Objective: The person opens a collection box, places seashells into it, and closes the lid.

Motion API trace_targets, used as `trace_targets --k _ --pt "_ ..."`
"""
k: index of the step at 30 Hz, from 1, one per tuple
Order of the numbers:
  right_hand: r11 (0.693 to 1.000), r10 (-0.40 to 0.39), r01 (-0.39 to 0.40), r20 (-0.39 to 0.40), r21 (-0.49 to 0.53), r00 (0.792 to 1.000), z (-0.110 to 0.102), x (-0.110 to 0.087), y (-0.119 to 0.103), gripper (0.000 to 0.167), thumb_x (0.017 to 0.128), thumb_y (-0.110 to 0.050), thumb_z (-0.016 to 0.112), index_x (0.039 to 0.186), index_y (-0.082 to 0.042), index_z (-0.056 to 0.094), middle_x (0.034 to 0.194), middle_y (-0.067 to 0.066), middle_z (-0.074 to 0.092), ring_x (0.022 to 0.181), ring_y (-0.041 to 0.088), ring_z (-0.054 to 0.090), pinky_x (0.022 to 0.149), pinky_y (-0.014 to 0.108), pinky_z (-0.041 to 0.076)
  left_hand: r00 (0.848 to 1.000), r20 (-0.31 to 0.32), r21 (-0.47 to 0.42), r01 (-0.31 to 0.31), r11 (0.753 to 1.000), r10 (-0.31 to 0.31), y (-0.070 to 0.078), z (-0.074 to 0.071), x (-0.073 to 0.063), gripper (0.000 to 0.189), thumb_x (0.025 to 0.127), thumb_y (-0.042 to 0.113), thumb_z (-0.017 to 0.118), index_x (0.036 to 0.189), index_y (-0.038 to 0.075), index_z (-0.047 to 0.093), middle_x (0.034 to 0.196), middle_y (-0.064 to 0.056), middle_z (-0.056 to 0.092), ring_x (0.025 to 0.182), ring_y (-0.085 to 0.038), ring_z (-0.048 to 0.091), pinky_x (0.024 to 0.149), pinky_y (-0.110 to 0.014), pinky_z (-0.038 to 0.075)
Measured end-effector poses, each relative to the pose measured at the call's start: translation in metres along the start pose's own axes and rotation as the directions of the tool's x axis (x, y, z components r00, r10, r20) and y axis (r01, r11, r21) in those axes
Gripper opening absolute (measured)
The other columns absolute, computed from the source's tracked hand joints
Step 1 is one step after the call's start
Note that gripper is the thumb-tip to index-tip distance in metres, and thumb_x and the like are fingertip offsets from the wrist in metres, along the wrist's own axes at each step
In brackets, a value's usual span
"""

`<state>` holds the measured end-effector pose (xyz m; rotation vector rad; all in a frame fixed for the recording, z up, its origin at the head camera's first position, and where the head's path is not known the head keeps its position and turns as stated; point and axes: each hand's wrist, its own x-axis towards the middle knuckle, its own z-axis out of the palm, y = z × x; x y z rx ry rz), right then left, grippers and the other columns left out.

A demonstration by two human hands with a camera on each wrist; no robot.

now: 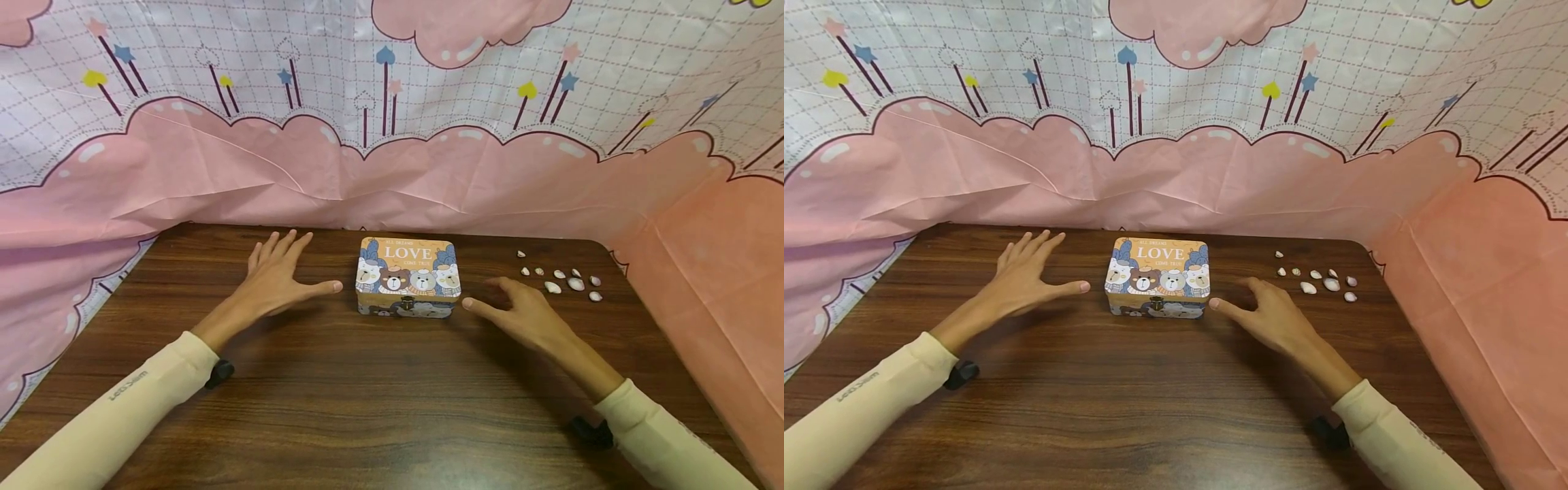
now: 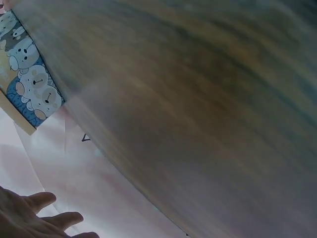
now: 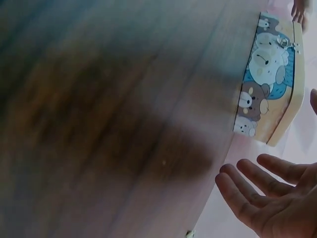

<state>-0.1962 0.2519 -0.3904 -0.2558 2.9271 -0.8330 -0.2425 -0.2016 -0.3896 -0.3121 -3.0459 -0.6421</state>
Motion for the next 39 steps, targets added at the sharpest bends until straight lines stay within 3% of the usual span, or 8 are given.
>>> trace_targets --k 4,11,21,26,31,35,39 --pt "1.0 -0.007 0.007 0.019 0.022 1.0 0.004 -0.001 -0.003 0.094 0.103 -0.079 0.063 0.161 -0.006 0.058 0.156 0.025 0.068 0.143 0.047 0.067 0.117 0.07 0.056 1.0 -0.001 -0.007 -0.018 1.0 0.018 0.004 0.003 0.001 0.13 0.085 0.091 0.073 0.182 0.021 0.023 0.19 -0.02 0.018 0.177 -0.049 0.002 0.143 -0.072 -0.003" --pt "0.995 -0.048 0.044 0.05 0.085 0.998 0.008 -0.002 -0.007 0.073 0.105 -0.073 0.067 0.145 -0.012 0.073 0.142 0.015 0.078 0.126 0.034 0.077 0.107 0.059 0.065 0.999 0.006 -0.041 -0.047 0.998 0.048 0.013 0.008 0.002 0.129 0.083 0.09 0.076 0.181 0.021 0.027 0.19 -0.017 0.018 0.178 -0.044 0.004 0.144 -0.072 0.001" --pt "0.963 -0.211 0.19 0.098 0.189 0.973 0.009 0.001 -0.006 0.028 0.109 -0.045 0.076 0.122 -0.022 0.084 0.12 0.0 0.085 0.108 0.017 0.08 0.096 0.039 0.069 0.992 0.005 -0.059 -0.129 0.99 0.129 0.026 0.013 0.004 0.125 0.084 0.081 0.081 0.18 0.018 0.032 0.19 -0.016 0.021 0.178 -0.04 0.009 0.146 -0.067 0.003" --pt "0.943 -0.259 0.224 0.118 0.247 0.959 0.014 0.003 -0.005 0.028 0.108 -0.037 0.078 0.126 -0.016 0.084 0.115 0.0 0.086 0.1 0.014 0.079 0.089 0.027 0.066 0.984 -0.005 -0.092 -0.176 0.98 0.177 0.033 0.014 0.004 0.12 0.084 0.075 0.086 0.177 0.017 0.037 0.189 -0.015 0.025 0.178 -0.04 0.013 0.145 -0.07 0.006" --pt "0.918 -0.28 0.215 0.164 0.332 0.946 0.016 0.005 -0.006 0.033 0.109 -0.031 0.078 0.134 -0.01 0.081 0.112 0.006 0.086 0.098 0.021 0.079 0.085 0.029 0.067 0.972 -0.024 -0.102 -0.236 0.966 0.235 0.037 0.015 0.005 0.115 0.085 0.07 0.089 0.174 0.014 0.043 0.187 -0.015 0.029 0.176 -0.041 0.018 0.143 -0.074 0.012" --pt "0.895 -0.292 0.183 0.224 0.407 0.93 0.017 0.006 -0.008 0.037 0.111 -0.027 0.075 0.14 -0.005 0.077 0.116 0.011 0.086 0.102 0.027 0.079 0.088 0.033 0.068 0.957 -0.041 -0.119 -0.289 0.95 0.286 0.04 0.016 0.004 0.106 0.086 0.064 0.092 0.171 0.015 0.05 0.185 -0.014 0.034 0.175 -0.041 0.023 0.141 -0.076 0.018" --pt "0.87 -0.302 0.14 0.286 0.473 0.91 0.019 0.006 -0.01 0.044 0.112 -0.027 0.074 0.149 -0.002 0.071 0.132 0.017 0.083 0.111 0.027 0.08 0.098 0.034 0.069 0.933 -0.057 -0.155 -0.359 0.92 0.355 0.043 0.017 0.003 0.093 0.088 0.053 0.095 0.165 0.014 0.058 0.181 -0.016 0.041 0.173 -0.042 0.029 0.14 -0.076 0.021"
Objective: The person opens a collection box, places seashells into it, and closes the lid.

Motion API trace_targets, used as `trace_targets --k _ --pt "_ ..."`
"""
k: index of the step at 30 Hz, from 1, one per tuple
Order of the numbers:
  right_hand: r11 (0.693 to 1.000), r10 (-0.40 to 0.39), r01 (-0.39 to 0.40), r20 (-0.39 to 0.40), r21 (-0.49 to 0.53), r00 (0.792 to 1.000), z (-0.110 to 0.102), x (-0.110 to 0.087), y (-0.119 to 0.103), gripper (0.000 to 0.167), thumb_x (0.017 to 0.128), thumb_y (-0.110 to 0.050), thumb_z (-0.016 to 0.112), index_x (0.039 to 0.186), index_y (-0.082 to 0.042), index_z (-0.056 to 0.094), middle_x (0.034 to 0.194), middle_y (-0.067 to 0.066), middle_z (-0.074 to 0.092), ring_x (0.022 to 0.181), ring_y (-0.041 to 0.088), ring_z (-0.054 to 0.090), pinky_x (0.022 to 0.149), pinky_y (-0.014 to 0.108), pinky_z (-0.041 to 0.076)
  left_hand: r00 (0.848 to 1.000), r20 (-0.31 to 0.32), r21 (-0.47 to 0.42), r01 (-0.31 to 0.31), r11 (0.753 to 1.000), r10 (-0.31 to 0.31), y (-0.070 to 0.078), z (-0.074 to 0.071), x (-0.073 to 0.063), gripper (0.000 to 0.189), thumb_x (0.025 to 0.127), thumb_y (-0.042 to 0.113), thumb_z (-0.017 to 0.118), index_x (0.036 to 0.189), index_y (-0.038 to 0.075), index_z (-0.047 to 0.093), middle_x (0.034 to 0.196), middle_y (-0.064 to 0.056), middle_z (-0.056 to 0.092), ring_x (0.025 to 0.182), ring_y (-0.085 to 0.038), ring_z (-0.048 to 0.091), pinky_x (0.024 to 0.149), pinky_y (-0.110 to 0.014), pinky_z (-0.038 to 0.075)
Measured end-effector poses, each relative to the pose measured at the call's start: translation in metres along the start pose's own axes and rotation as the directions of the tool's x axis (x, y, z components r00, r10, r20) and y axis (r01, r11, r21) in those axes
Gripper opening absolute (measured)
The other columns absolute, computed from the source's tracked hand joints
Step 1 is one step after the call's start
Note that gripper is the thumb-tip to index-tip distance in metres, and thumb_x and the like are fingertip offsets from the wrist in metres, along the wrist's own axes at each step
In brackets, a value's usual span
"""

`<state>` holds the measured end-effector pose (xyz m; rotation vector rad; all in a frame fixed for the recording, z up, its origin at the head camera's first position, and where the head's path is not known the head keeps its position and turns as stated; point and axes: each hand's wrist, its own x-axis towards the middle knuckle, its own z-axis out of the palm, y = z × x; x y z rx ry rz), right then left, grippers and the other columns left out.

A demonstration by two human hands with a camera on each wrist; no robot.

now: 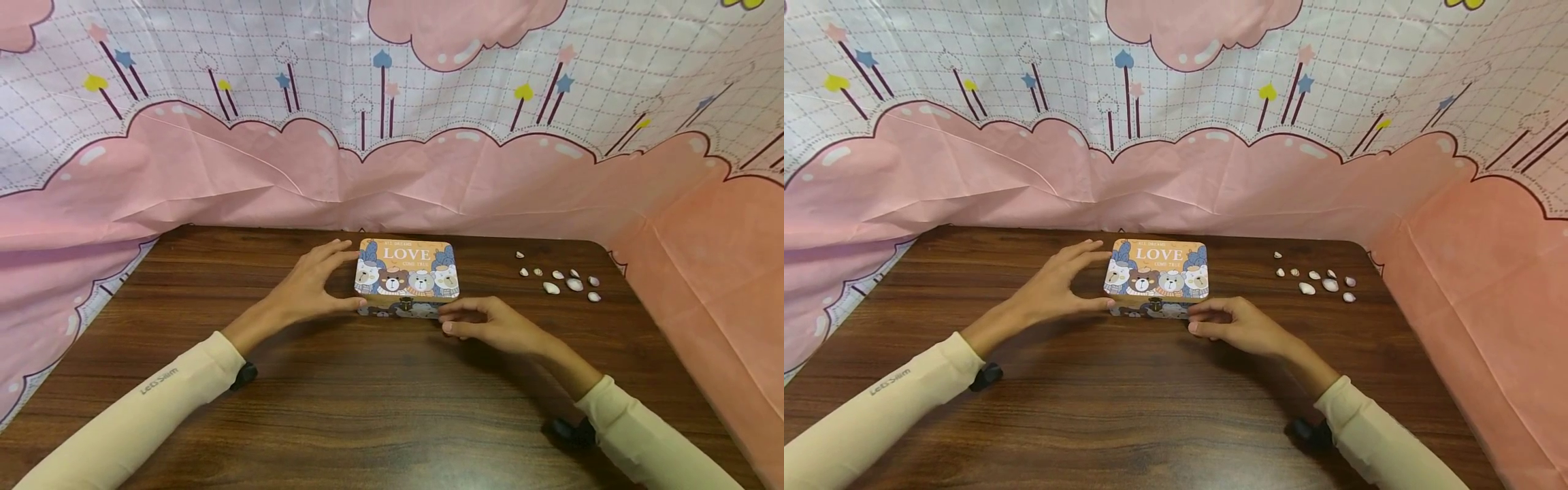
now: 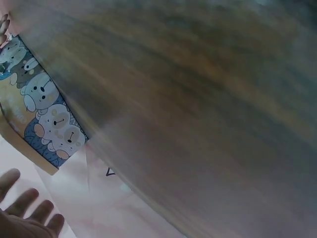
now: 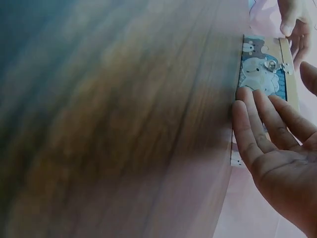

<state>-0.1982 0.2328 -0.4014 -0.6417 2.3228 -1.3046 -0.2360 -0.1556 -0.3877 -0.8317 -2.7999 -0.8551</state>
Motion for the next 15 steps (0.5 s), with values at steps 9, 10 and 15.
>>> trace_targets --k 9,10,15 --pt "0.999 0.015 -0.019 0.072 0.048 0.997 0.009 0.005 -0.003 0.058 0.113 -0.031 0.072 0.162 -0.004 0.058 0.158 0.02 0.069 0.125 0.03 0.079 0.108 0.04 0.067 0.989 -0.013 -0.026 -0.147 0.989 0.146 0.004 0.006 0.0 0.066 0.091 0.03 0.097 0.148 0.008 0.073 0.169 -0.022 0.057 0.163 -0.048 0.046 0.134 -0.075 0.036" --pt "0.998 0.011 -0.016 0.078 0.056 0.997 0.01 0.006 -0.003 0.059 0.113 -0.031 0.072 0.163 -0.003 0.058 0.158 0.021 0.068 0.126 0.03 0.078 0.108 0.041 0.068 0.988 -0.012 -0.025 -0.154 0.988 0.154 0.004 0.006 0.001 0.064 0.091 0.029 0.097 0.147 0.007 0.074 0.167 -0.022 0.058 0.162 -0.048 0.047 0.134 -0.075 0.037" --pt "0.995 -0.008 -0.001 0.099 0.098 0.995 0.015 0.01 -0.006 0.061 0.112 -0.028 0.072 0.164 -0.001 0.055 0.161 0.024 0.064 0.132 0.033 0.076 0.107 0.038 0.068 0.973 -0.026 -0.019 -0.228 0.973 0.228 0.004 0.009 0.003 0.052 0.092 0.022 0.096 0.138 0.007 0.079 0.159 -0.021 0.066 0.151 -0.044 0.059 0.129 -0.068 0.048"
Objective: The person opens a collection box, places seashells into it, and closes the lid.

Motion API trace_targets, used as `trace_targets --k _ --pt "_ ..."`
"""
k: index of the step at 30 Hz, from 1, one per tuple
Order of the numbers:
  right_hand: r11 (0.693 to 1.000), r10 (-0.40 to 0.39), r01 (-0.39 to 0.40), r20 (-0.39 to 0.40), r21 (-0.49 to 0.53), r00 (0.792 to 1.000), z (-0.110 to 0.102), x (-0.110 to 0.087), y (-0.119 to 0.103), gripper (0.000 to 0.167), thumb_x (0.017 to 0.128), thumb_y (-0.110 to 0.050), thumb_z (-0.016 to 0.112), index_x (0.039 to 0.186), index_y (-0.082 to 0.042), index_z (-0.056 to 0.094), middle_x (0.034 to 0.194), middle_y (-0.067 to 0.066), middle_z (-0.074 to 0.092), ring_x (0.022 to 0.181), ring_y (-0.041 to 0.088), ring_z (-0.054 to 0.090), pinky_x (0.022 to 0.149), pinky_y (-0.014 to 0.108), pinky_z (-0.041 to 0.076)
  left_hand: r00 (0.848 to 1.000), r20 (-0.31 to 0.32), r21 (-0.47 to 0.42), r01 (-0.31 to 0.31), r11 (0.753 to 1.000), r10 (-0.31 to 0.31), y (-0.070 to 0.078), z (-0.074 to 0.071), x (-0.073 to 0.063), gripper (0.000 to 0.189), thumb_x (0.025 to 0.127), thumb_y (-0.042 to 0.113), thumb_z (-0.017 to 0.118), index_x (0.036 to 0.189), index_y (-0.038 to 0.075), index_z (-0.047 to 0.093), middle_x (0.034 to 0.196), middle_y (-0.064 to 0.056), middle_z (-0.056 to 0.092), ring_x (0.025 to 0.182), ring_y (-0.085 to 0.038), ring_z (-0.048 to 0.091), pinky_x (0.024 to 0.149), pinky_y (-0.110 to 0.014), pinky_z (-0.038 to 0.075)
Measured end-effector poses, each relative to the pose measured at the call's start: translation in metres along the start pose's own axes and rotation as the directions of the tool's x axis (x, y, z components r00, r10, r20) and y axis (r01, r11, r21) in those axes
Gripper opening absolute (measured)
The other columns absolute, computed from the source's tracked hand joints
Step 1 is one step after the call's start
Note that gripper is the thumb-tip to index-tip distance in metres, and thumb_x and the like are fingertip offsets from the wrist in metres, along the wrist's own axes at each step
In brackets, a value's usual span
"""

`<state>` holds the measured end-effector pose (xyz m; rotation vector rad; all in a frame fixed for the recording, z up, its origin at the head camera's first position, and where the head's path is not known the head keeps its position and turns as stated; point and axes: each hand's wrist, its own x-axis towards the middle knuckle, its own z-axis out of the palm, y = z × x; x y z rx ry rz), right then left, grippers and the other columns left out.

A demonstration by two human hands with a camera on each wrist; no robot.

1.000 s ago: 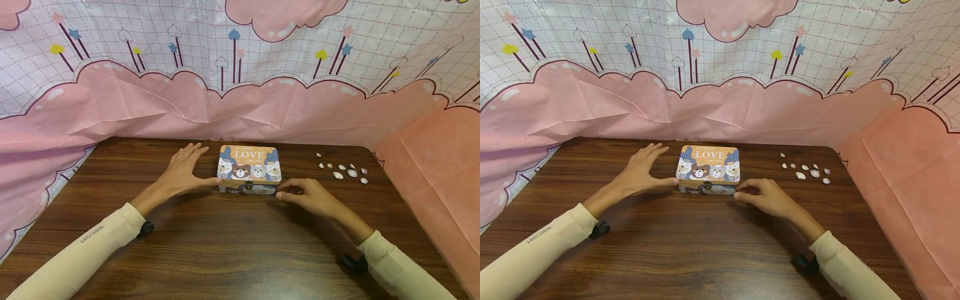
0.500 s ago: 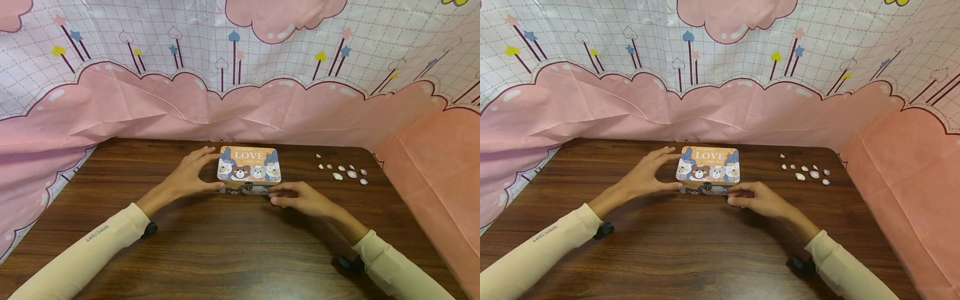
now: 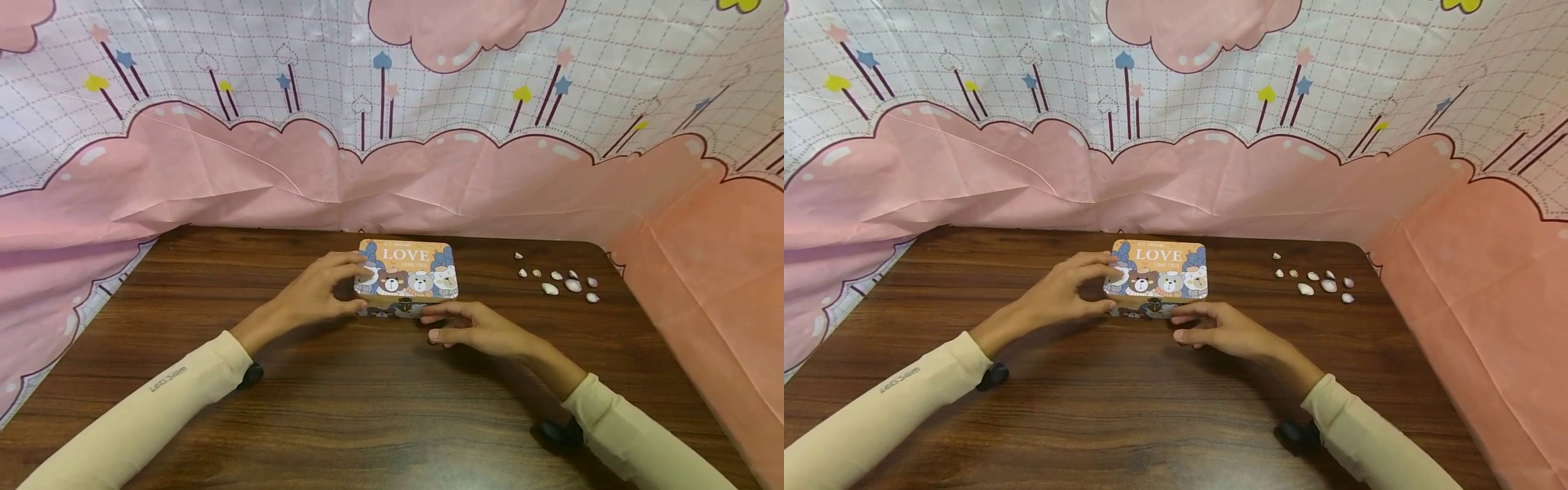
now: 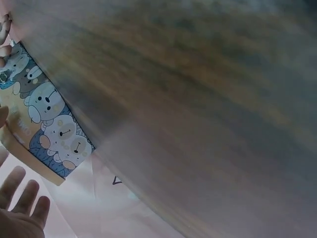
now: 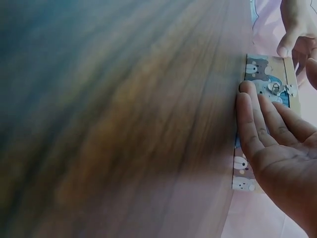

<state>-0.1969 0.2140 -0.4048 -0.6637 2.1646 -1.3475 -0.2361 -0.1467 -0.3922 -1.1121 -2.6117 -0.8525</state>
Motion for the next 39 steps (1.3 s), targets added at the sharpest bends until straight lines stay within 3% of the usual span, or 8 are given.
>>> trace_targets --k 6,15,23,39 --pt "0.999 -0.021 0.02 0.024 0.029 1.0 0.005 0.005 -0.003 0.062 0.113 -0.026 0.072 0.166 -0.001 0.052 0.165 0.025 0.06 0.134 0.037 0.075 0.107 0.039 0.068 0.997 -0.015 -0.003 -0.077 0.997 0.077 0.0 0.002 0.003 0.033 0.093 0.013 0.094 0.124 0.005 0.084 0.144 -0.018 0.075 0.137 -0.04 0.07 0.116 -0.059 0.061" --pt "0.997 -0.014 0.011 0.041 0.077 0.999 0.012 0.01 -0.008 0.064 0.112 -0.022 0.071 0.168 0.0 0.048 0.17 0.026 0.055 0.134 0.039 0.074 0.106 0.041 0.069 0.986 -0.053 -0.007 -0.159 0.987 0.159 -0.001 0.004 0.007 0.025 0.09 0.006 0.092 0.114 0.003 0.086 0.128 -0.019 0.081 0.124 -0.039 0.075 0.108 -0.056 0.067" --pt "0.995 -0.006 0.002 0.033 0.098 0.999 0.014 0.012 -0.007 0.064 0.111 -0.022 0.073 0.167 0.001 0.049 0.168 0.028 0.055 0.133 0.036 0.075 0.104 0.041 0.069 0.983 -0.074 -0.017 -0.167 0.986 0.165 -0.002 0.005 0.007 0.025 0.089 0.005 0.093 0.113 0.002 0.086 0.127 -0.02 0.081 0.123 -0.04 0.075 0.107 -0.055 0.068" --pt "0.988 -0.061 0.056 0.033 0.144 0.998 0.013 0.008 -0.012 0.058 0.112 -0.015 0.07 0.164 0.002 0.051 0.167 0.032 0.054 0.133 0.049 0.071 0.103 0.044 0.069 0.978 -0.126 -0.042 -0.171 0.984 0.164 -0.005 0.002 0.006 0.026 0.089 0.004 0.094 0.114 0.004 0.087 0.124 -0.017 0.083 0.121 -0.037 0.076 0.104 -0.054 0.068"
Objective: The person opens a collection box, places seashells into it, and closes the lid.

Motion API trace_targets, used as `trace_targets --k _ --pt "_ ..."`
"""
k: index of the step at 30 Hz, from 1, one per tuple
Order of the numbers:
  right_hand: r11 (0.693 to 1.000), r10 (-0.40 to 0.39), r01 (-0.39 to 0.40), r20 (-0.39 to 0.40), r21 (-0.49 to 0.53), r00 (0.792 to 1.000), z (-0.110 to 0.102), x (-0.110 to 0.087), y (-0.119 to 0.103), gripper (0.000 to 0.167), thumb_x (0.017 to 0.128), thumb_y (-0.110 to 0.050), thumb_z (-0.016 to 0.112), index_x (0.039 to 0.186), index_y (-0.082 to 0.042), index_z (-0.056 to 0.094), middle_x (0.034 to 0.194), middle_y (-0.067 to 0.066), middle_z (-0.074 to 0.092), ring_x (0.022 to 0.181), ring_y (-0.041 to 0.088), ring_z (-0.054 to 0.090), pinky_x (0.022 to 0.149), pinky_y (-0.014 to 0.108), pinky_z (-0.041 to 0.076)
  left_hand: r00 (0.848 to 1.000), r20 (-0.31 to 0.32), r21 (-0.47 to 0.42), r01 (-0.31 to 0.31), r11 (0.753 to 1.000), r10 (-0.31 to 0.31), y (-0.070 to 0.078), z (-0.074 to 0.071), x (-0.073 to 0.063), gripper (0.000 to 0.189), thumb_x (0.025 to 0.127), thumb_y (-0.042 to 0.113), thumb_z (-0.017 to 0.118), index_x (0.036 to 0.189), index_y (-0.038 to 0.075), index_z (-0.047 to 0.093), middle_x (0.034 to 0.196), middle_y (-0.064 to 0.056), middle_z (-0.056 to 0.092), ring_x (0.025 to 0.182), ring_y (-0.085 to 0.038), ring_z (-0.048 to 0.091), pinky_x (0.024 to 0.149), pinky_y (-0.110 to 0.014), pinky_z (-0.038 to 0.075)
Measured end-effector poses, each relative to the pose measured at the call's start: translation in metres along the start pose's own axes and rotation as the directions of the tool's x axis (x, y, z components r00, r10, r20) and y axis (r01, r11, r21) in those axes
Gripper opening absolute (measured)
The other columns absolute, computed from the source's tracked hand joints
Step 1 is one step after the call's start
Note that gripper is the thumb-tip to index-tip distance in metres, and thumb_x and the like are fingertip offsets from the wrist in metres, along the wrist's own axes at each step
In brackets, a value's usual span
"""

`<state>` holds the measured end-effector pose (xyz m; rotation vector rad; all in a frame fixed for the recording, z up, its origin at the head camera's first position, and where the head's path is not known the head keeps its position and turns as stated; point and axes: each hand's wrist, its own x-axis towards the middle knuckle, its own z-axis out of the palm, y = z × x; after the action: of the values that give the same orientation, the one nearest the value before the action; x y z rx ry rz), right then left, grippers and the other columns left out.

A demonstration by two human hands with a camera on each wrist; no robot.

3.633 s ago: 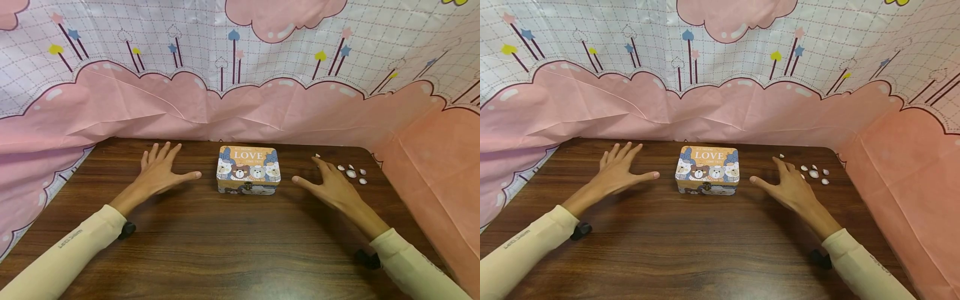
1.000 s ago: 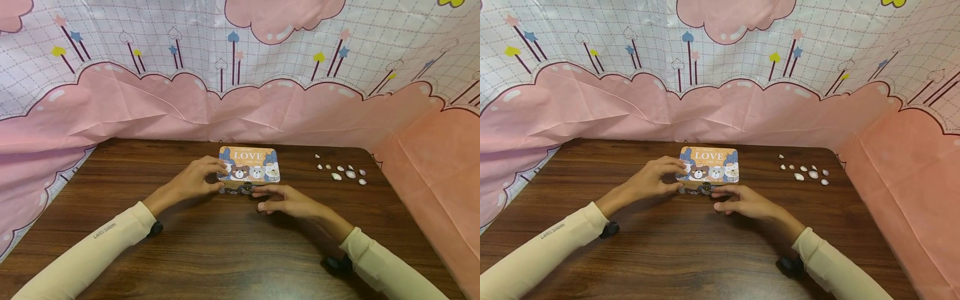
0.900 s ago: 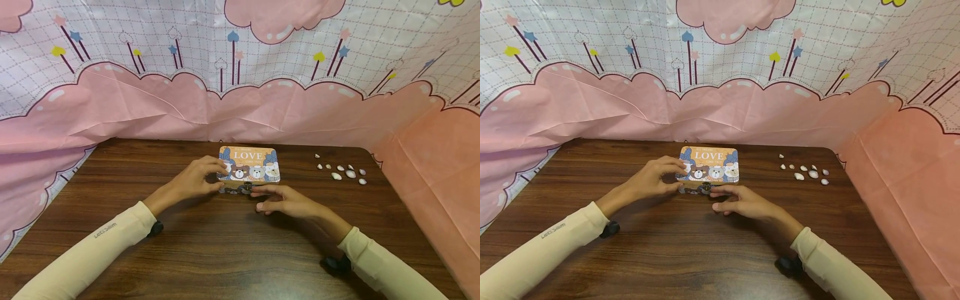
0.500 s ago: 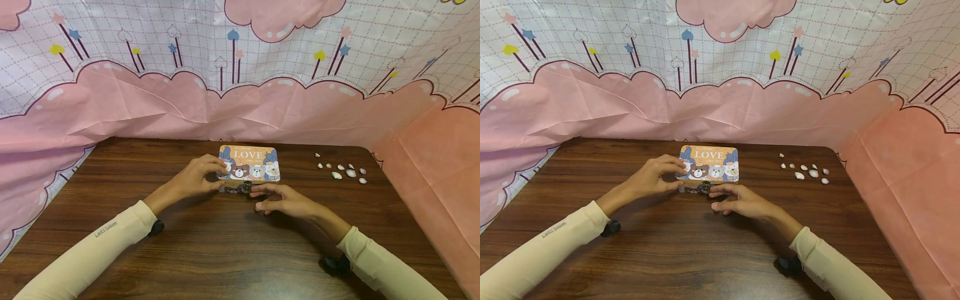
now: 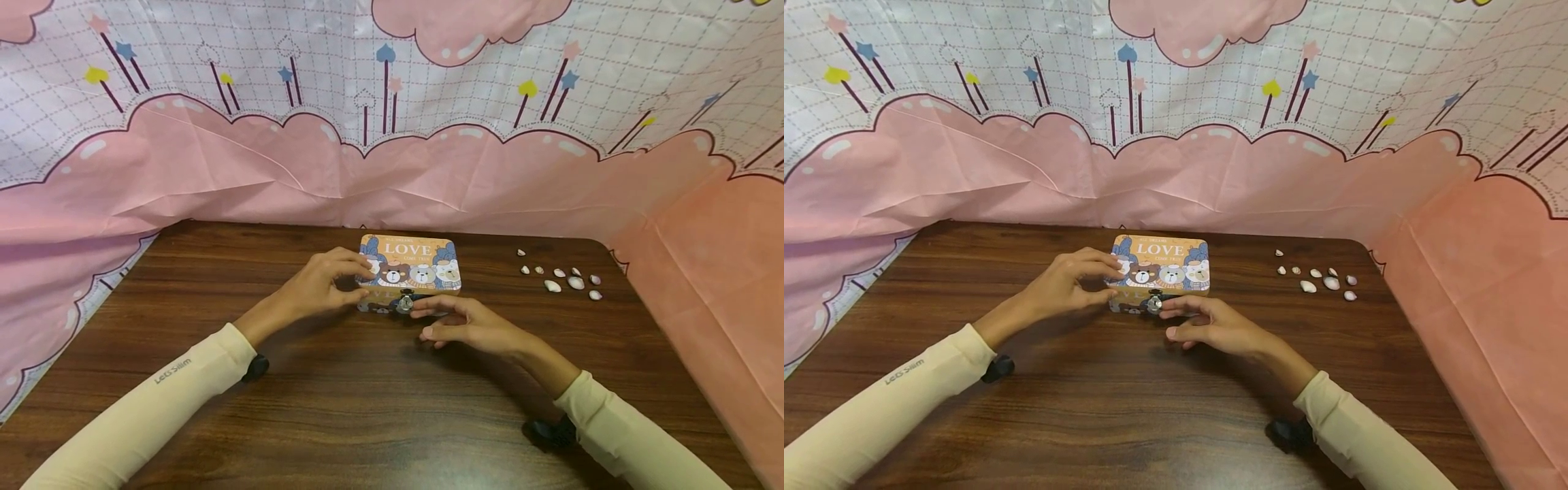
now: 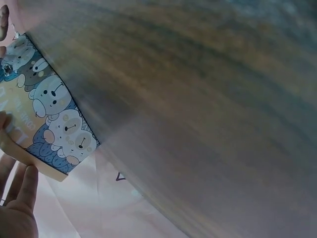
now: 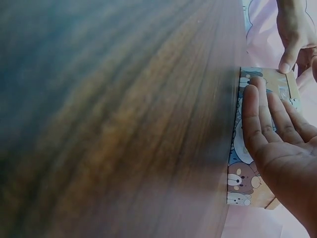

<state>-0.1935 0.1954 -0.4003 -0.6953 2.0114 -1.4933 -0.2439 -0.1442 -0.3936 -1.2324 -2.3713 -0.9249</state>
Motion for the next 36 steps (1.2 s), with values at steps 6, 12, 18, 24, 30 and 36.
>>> trace_targets --k 6,12,18,24,30,36 --pt "1.0 -0.003 0.003 0.0 -0.004 1.0 -0.001 0.0 -0.002 0.059 0.111 -0.013 0.071 0.165 0.002 0.05 0.167 0.03 0.054 0.131 0.047 0.073 0.103 0.044 0.07 1.0 -0.002 -0.013 0.007 1.0 -0.007 0.002 -0.003 0.001 0.026 0.09 0.005 0.094 0.115 0.004 0.088 0.126 -0.018 0.083 0.122 -0.038 0.077 0.102 -0.054 0.069" --pt "1.0 0.01 -0.01 -0.007 -0.016 1.0 -0.003 0.001 -0.004 0.062 0.11 -0.013 0.072 0.166 -0.001 0.049 0.168 0.025 0.056 0.131 0.045 0.074 0.102 0.041 0.07 0.999 -0.012 -0.039 0.029 0.999 -0.03 0.004 -0.007 0.004 0.026 0.091 0.007 0.093 0.117 0.005 0.088 0.128 -0.019 0.082 0.124 -0.039 0.077 0.105 -0.055 0.068" --pt "0.998 -0.016 0.014 -0.037 -0.058 0.999 -0.007 -0.004 -0.002 0.059 0.111 -0.014 0.073 0.165 -0.001 0.052 0.165 0.026 0.059 0.126 0.04 0.077 0.1 0.042 0.07 0.999 -0.02 -0.033 0.038 0.999 -0.039 0.006 -0.004 0.001 0.026 0.092 0.006 0.093 0.117 0.005 0.087 0.128 -0.019 0.082 0.124 -0.039 0.077 0.095 -0.053 0.07" --pt "0.989 -0.063 0.042 -0.15 -0.141 0.987 -0.021 -0.018 -0.005 0.045 0.112 -0.012 0.071 0.155 0.0 0.063 0.151 0.027 0.07 0.115 0.025 0.081 0.096 0.041 0.071 0.998 -0.052 -0.05 0.018 0.999 -0.021 0.004 -0.001 0.0 0.025 0.091 0.005 0.093 0.116 0.004 0.088 0.127 -0.019 0.082 0.123 -0.038 0.077 0.102 -0.054 0.068" --pt "0.973 -0.082 -0.011 -0.39 -0.232 0.917 -0.032 -0.025 -0.009 0.025 0.112 -0.017 0.073 0.131 -0.001 0.077 0.128 0.023 0.08 0.107 0.016 0.079 0.093 0.033 0.069 0.996 -0.055 -0.09 0.061 0.994 -0.066 0.004 -0.001 0.0 0.026 0.094 0.006 0.092 0.119 0.005 0.087 0.131 -0.018 0.082 0.126 -0.038 0.076 0.106 -0.056 0.067" --pt "0.962 -0.078 -0.08 -0.543 -0.262 0.836 -0.033 -0.019 -0.011 0.036 0.11 -0.027 0.077 0.137 -0.004 0.072 0.138 0.018 0.076 0.121 0.022 0.072 0.092 0.02 0.06 0.991 -0.067 -0.124 0.104 0.987 -0.113 0.004 -0.002 -0.001 0.027 0.095 0.007 0.091 0.121 0.007 0.087 0.133 -0.016 0.081 0.127 -0.037 0.076 0.104 -0.056 0.067"
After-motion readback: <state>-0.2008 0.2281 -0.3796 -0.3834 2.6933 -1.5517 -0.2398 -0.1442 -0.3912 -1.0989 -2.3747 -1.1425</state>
